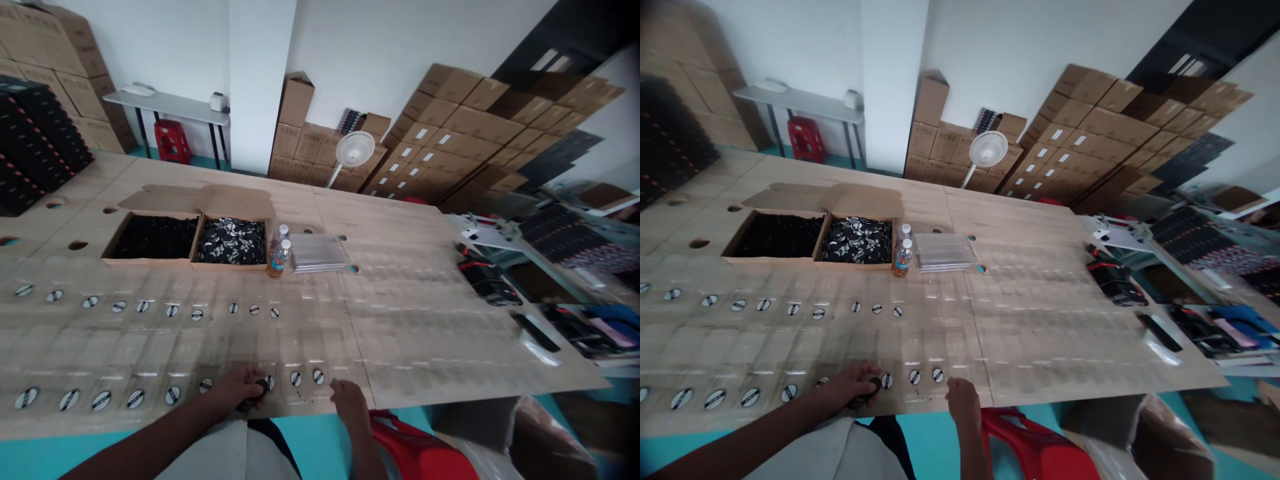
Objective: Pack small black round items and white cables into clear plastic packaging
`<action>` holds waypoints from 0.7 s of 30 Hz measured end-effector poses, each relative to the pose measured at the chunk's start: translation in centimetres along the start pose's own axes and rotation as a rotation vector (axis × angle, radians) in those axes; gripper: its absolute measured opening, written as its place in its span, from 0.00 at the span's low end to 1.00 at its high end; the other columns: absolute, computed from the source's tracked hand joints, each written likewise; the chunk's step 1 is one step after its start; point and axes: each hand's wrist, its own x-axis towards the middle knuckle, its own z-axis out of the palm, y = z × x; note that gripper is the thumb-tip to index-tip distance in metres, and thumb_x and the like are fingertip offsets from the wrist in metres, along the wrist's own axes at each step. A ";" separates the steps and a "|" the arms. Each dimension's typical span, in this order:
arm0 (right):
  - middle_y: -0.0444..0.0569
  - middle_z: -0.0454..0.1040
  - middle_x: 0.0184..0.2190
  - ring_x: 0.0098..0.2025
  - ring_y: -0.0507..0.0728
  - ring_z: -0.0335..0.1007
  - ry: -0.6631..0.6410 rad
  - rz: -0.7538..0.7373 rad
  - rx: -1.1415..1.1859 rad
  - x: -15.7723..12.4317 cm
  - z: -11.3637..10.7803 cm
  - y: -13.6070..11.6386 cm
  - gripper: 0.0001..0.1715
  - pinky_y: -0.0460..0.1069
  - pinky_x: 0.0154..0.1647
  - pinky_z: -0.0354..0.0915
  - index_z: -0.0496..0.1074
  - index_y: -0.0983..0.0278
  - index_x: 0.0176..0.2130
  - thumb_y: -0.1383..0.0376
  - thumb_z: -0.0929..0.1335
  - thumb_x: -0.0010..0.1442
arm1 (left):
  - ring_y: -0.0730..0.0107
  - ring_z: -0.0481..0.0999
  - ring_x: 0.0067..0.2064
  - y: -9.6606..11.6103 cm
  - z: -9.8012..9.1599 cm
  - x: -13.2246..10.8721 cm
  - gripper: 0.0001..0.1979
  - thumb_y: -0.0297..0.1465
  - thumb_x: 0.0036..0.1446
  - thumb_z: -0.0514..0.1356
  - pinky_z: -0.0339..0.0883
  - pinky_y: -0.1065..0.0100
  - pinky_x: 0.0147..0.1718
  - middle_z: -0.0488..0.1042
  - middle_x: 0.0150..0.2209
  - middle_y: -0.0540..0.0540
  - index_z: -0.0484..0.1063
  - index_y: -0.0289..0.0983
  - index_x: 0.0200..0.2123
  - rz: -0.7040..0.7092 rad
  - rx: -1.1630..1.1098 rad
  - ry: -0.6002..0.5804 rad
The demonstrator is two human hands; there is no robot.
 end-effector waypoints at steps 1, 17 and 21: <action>0.49 0.72 0.17 0.22 0.54 0.68 -0.023 -0.017 0.028 -0.4 0.0 -0.8 0.21 0.47 0.24 0.58 0.69 0.63 0.18 0.59 0.60 0.57 | 0.68 0.73 0.26 0.3 0.3 -0.1 0.21 0.34 0.43 0.63 0.57 0.70 0.27 0.75 0.25 0.50 0.67 0.36 0.43 0.000 0.026 0.018; 0.37 0.57 0.12 0.16 0.49 0.51 -0.134 -0.078 0.615 6.8 0.6 -5.3 0.25 0.46 0.17 0.49 0.67 0.62 0.23 0.44 0.64 0.49 | 0.70 0.74 0.28 1.5 2.4 2.6 0.17 0.30 0.42 0.59 0.59 0.71 0.26 0.76 0.28 0.49 0.72 0.35 0.40 0.106 -0.153 0.117; 0.42 0.63 0.14 0.16 0.50 0.56 -0.209 -0.177 0.531 14.5 -1.5 -5.4 0.22 0.47 0.18 0.52 0.65 0.62 0.21 0.48 0.61 0.51 | 0.68 0.75 0.31 0.2 4.4 3.5 0.18 0.24 0.37 0.59 0.64 0.69 0.31 0.78 0.31 0.47 0.74 0.36 0.36 0.179 -0.430 0.230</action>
